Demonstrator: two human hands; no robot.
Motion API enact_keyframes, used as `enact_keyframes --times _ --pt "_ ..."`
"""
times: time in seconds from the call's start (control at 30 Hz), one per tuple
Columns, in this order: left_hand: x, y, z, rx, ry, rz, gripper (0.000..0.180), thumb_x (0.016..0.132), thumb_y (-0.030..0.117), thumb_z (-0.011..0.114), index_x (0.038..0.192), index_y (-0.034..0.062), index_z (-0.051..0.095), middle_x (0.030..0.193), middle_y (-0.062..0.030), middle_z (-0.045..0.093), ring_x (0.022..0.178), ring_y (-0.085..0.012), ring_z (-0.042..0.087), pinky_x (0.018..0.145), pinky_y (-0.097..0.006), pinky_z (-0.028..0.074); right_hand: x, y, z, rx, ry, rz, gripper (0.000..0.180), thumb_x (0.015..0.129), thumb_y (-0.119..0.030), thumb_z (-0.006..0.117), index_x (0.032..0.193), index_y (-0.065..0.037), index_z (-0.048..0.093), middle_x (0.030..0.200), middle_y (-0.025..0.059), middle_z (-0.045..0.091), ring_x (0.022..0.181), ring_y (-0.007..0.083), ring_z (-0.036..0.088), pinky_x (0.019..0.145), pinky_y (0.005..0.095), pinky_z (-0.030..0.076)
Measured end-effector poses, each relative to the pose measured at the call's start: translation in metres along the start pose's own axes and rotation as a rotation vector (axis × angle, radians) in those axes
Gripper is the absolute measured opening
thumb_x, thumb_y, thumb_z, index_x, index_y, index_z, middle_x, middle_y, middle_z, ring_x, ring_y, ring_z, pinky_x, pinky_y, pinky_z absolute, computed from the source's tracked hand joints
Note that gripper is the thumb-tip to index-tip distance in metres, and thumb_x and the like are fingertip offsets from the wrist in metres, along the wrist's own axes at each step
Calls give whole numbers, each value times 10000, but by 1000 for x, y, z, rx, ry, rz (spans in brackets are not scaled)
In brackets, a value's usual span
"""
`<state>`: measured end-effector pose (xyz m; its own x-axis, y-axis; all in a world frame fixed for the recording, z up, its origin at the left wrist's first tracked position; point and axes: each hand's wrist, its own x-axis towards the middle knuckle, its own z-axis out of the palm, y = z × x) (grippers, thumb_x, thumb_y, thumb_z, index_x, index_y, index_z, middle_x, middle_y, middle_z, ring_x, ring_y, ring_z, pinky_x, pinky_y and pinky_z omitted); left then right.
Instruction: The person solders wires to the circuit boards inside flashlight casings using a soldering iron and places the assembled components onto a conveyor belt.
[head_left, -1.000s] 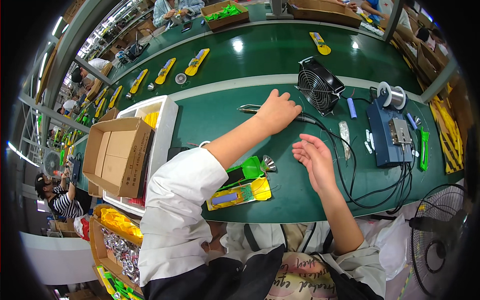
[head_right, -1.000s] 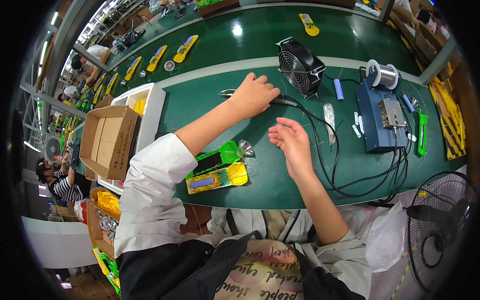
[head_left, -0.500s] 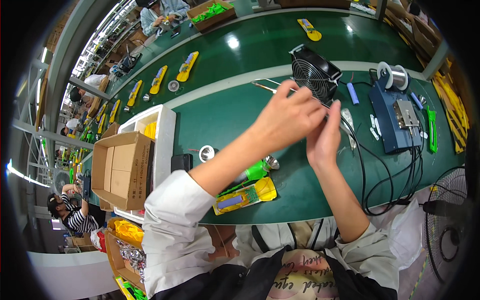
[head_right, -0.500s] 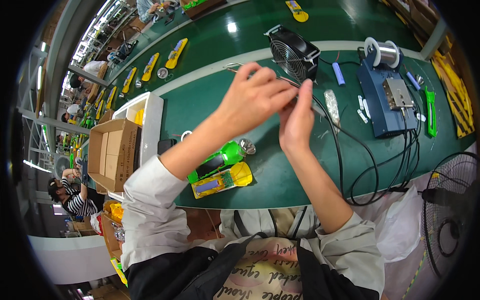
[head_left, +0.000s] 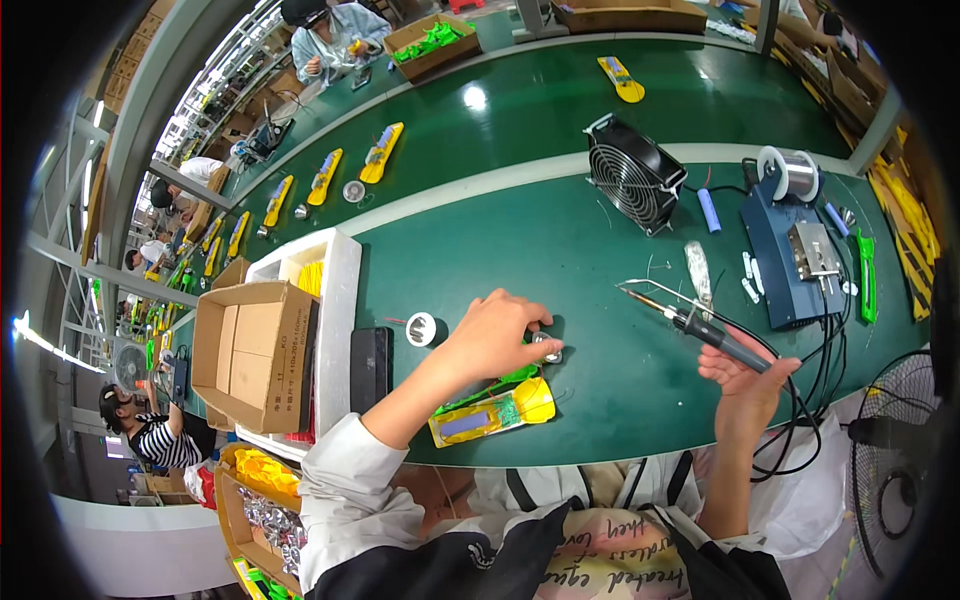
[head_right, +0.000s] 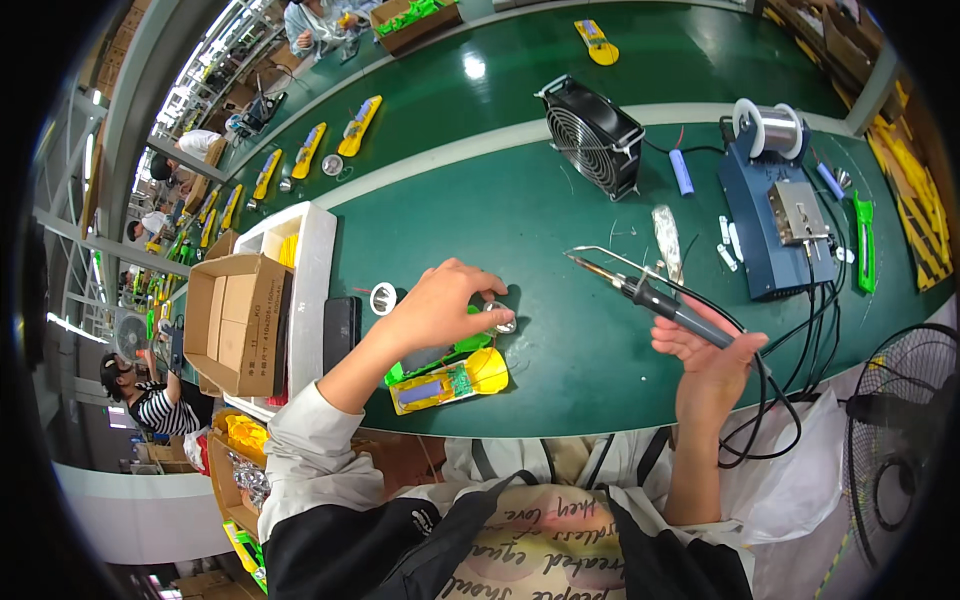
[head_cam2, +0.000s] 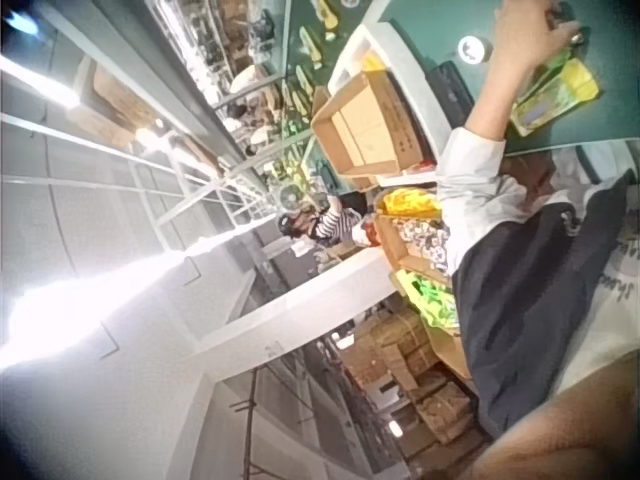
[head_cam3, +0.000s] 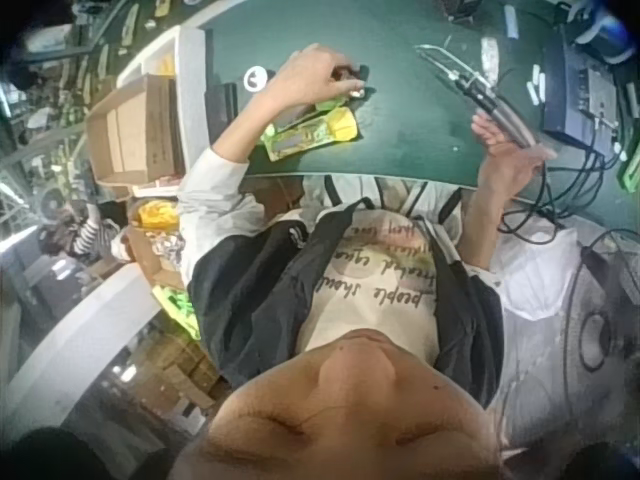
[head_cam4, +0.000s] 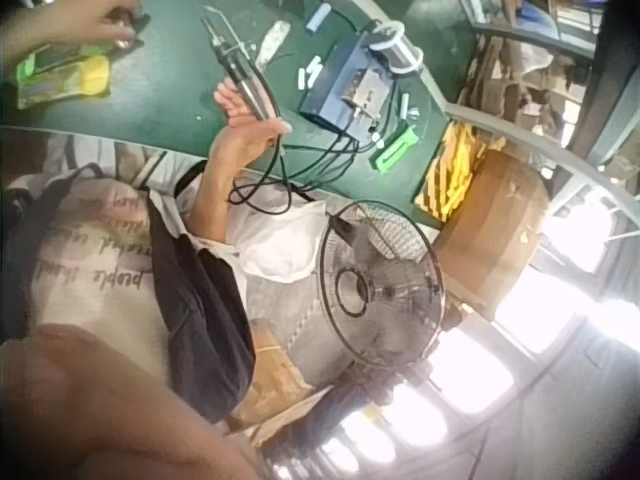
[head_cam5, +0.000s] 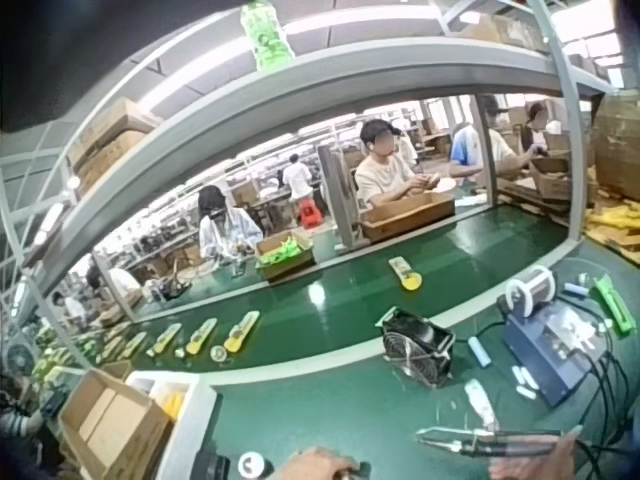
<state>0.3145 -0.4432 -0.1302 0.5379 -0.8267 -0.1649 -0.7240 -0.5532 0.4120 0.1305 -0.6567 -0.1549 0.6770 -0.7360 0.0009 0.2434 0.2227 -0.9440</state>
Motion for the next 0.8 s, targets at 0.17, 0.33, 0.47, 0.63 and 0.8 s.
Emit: enact_keyframes --times 0.17,0.33,0.47,0.63,0.8 --pt "10 -1 7 -112 17 102 181 746 218 611 844 67 625 768 -100 617 752 -267 550 726 -358 436 -3 -6 -27 54 71 44 768 856 -586 198 1014 97 512 810 187 607 684 220 610 622 283 501" --pt "14 8 15 -461 -34 -14 126 759 100 596 847 9 592 730 -92 617 645 -181 575 618 -292 460 -4 -2 -40 191 124 106 520 901 -440 343 951 50 509 767 111 580 663 157 566 609 244 468" --pt "12 23 13 -521 -3 -49 145 757 86 602 860 -13 578 716 -87 610 612 -148 570 578 -262 456 -7 11 -44 84 199 -7 279 882 -264 485 908 14 498 747 55 527 635 104 511 568 214 420" --pt "8 29 22 -406 50 -9 168 739 100 625 850 -15 574 760 -100 596 614 -153 567 581 -268 459 -9 8 -39 63 193 -70 145 826 -87 514 927 18 514 788 38 515 637 76 442 565 202 353" --pt "-4 31 28 -284 339 19 164 719 118 650 827 13 587 763 -87 563 670 -208 532 606 -316 435 -10 7 -39 59 160 -13 240 839 -124 515 991 62 530 851 89 561 667 98 468 588 211 368"
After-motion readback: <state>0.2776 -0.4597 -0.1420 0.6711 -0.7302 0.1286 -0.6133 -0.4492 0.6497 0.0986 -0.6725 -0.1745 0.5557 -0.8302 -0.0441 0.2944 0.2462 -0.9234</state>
